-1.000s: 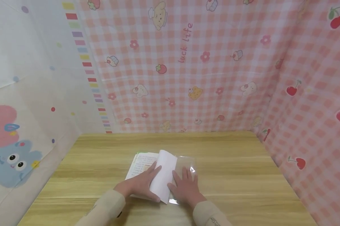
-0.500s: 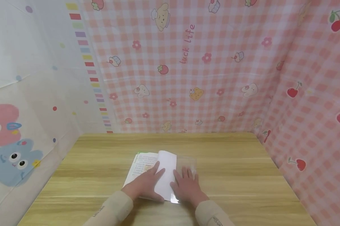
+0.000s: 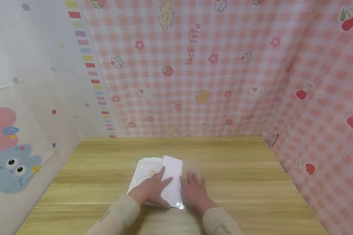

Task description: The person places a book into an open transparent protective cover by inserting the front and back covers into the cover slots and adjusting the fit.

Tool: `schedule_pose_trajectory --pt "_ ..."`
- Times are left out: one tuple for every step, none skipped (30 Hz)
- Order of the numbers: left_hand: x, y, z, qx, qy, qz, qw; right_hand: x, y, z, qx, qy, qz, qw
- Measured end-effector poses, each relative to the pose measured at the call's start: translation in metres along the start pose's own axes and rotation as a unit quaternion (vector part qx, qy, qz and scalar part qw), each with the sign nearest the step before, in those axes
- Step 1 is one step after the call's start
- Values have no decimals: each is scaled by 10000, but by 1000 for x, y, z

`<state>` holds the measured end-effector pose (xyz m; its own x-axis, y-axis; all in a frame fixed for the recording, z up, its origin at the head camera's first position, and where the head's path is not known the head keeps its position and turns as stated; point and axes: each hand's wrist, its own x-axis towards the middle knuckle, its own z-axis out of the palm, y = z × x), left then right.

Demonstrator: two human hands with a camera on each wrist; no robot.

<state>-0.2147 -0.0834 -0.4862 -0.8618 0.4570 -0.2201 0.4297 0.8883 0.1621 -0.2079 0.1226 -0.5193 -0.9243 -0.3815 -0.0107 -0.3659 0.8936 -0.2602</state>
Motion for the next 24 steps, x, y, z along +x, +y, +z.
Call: schedule_pose_trajectory --pt "0 1 0 50 19 8 10000 0 0 1 11 5 -58 10000" --pt "-1 2 -1 59 17 15 10000 0 1 2 3 -4 -98 10000" --pt "-1 2 -1 69 21 38 10000 0 1 3 16 -20 -122 9999" --pt "-2 3 0 73 33 68 9999 0 1 4 28 -37 -145 9999" --pt "-2 4 2 78 52 100 9999 0 1 5 43 -42 -163 9998" --pt "-1 4 4 52 58 121 9999 0 2 6 62 -38 -179 9998" --pt "-1 3 6 -40 68 156 9998 0 2 7 94 -65 -180 9998" --pt "1 2 9 -151 87 201 9996 0 2 7 95 -88 -179 9998" --pt "2 0 12 -287 116 259 9992 -1 2 7 128 -113 -174 9997" --pt "3 -3 14 -443 149 311 9984 -1 2 7 135 -133 -179 9997" --pt "4 -7 14 -643 173 357 9971 -1 2 6 157 -145 -192 9996" --pt "5 -11 14 -890 217 417 9949 -1 1 5 171 -165 -197 9995" --pt "6 -14 14 -1151 266 463 9919 -1 0 3 176 -200 -188 9995" --pt "6 -18 14 -1370 320 496 9888 -1 0 3 148 -246 -168 9994" --pt "6 -21 13 -1557 365 517 9858 -1 0 2 140 -293 -134 9994" --pt "6 -23 13 -1675 423 530 9835 -1 0 2 126 -303 -127 9994" --pt "7 -25 14 -1748 479 529 9820 -1 0 3 122 -299 -124 9994" --pt "7 -27 16 -1772 531 515 9814 -1 0 3 114 -293 -104 9995" --pt "8 -27 18 -1741 569 484 9819 -1 0 3 100 -282 -93 9995" --pt "8 -27 20 -1649 598 450 9835 -1 -1 4 102 -263 -87 9996" --pt "9 -27 23 -1519 639 422 9854 -1 -1 4 107 -208 -97 9997" --pt "9 -26 25 -1386 682 394 9872 -2 -1 4 108 -152 -110 9998" --pt "10 -25 27 -1272 727 350 9886 -1 -1 5 92 -134 -99 9998" --pt "11 -23 29 -1165 776 296 9897 -1 -2 6 75 -116 -89 9999"
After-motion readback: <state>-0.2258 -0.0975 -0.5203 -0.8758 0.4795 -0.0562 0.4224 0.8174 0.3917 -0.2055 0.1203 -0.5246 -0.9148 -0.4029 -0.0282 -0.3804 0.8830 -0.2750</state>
